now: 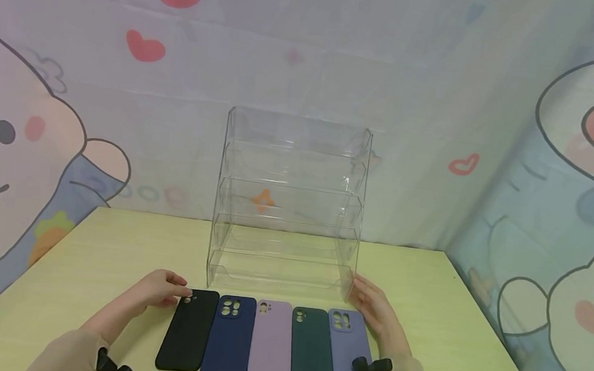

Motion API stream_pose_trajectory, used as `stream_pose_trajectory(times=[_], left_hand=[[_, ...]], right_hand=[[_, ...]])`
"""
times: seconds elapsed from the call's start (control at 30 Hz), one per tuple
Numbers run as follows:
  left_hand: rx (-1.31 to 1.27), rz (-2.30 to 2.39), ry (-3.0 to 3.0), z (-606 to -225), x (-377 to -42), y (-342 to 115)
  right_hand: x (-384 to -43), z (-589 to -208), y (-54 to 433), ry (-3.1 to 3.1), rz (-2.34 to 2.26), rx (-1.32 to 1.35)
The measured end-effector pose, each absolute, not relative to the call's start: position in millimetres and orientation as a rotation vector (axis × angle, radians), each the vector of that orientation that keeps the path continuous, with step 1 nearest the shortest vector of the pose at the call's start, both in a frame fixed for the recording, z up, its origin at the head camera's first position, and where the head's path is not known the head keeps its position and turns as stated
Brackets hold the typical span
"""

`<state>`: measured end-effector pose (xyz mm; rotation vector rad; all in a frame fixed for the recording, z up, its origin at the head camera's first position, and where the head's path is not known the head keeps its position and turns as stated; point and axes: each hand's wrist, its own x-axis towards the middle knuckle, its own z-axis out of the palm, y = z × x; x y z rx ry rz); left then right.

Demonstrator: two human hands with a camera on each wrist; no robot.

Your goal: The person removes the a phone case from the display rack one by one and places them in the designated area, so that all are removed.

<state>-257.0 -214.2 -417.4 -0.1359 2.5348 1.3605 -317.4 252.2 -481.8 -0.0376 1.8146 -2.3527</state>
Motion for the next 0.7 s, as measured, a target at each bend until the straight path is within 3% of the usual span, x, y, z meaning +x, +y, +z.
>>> stream_pose_trajectory(times=[0.37,0.7], left_hand=[[-0.087,1.349,2.762,-403,-264,-204],[-0.057,1.617,2.956,-386,-269,-175]], right_hand=[[-317,-476,261,1.865,-2.248,-0.078],[-307,-433,251,2.395,-2.055,-0.052]])
